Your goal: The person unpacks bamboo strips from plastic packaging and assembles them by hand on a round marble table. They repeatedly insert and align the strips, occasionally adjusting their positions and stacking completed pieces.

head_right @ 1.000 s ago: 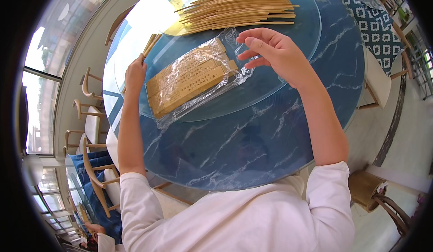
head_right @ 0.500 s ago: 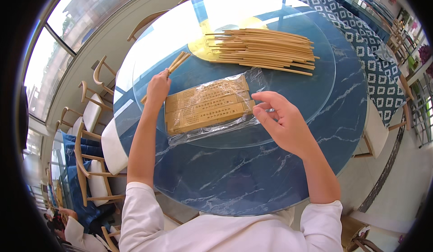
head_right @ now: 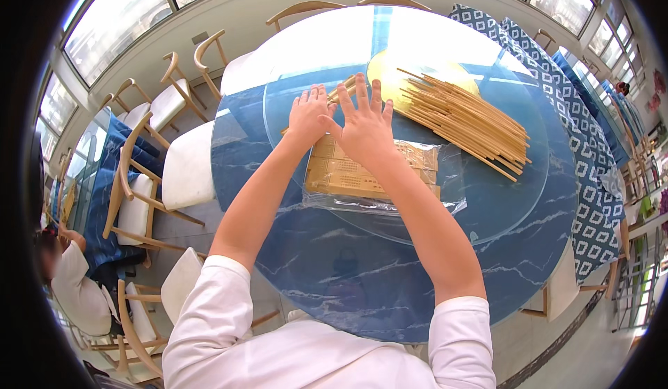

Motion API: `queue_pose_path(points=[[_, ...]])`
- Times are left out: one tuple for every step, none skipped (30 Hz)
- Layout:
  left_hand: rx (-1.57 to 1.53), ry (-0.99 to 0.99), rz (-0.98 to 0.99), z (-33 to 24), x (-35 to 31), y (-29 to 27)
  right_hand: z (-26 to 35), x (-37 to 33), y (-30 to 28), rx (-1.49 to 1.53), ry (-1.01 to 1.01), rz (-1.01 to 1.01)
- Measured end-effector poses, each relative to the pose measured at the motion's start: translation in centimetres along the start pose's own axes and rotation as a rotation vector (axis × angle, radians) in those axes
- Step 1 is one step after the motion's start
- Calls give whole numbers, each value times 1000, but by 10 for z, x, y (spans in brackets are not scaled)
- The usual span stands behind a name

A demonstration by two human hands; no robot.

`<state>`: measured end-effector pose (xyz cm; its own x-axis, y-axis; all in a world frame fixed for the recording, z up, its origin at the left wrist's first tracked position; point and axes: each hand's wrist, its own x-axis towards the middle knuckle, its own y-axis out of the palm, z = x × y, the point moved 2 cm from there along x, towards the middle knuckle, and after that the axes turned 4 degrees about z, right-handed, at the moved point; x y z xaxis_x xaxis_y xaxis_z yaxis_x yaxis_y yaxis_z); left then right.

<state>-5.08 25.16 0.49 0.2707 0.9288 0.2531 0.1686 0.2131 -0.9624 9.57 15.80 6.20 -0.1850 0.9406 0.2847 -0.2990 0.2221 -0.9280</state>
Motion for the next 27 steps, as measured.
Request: queue_pose_path(points=[[-25,-34,28,-2,-8,-11,0,21,15,9,7,3],[-6,-75,76,-1,-15,-18,-2,34,27,19,38,45],[13,-118,124,3,-19,-23,0,47,36,26,66,87],[30,-160,171,8,-22,-27,1,58,45,33,96,129],[19,-194,178,17,-24,-30,3,67,50,3,100,164],[-3,-199,181,22,-28,-31,3,71,56,0,111,180],[-26,-202,183,23,-33,-31,1,75,62,-5,124,194],[-51,-215,190,27,-40,-31,5,76,64,-9,129,217],[-64,-197,103,35,-41,-23,8,80,64,-16,122,218],[-75,-211,112,40,-42,-18,9,82,64,-23,116,237],[-92,-212,129,38,-43,-18,5,79,63,-31,124,259],[-100,-221,142,40,-45,-19,5,78,63,-34,123,278],[-127,-205,134,41,-47,-16,1,77,62,-31,150,328],[-129,-204,130,43,-49,-15,-4,72,60,-55,143,337],[-128,-202,122,44,-51,-14,-8,69,57,-78,135,342],[-129,-196,115,44,-53,-14,-10,65,55,-103,130,346],[-118,-186,106,42,-55,-16,-12,59,49,-115,141,343],[-104,-174,103,42,-60,-19,-15,51,46,-111,137,323],[-91,-159,101,40,-65,-23,-17,42,41,-109,136,302],[-84,-140,79,36,-71,-26,-20,32,36,-108,137,282],[-75,-117,63,31,-79,-26,-19,19,32,-103,142,264],[-67,-92,48,24,-86,-27,-15,7,27,-98,148,246],[-89,-59,8,17,-97,-29,-13,-8,23,-92,158,227],[-83,-40,6,8,-105,-31,-14,-22,20,-107,164,207],[-78,-20,5,-2,-113,-33,-16,-37,16,-122,171,187],[-70,2,4,-12,-121,-36,-18,-52,13,-135,180,166],[-76,37,-4,-21,-127,-41,-22,-66,7,-131,187,153]])
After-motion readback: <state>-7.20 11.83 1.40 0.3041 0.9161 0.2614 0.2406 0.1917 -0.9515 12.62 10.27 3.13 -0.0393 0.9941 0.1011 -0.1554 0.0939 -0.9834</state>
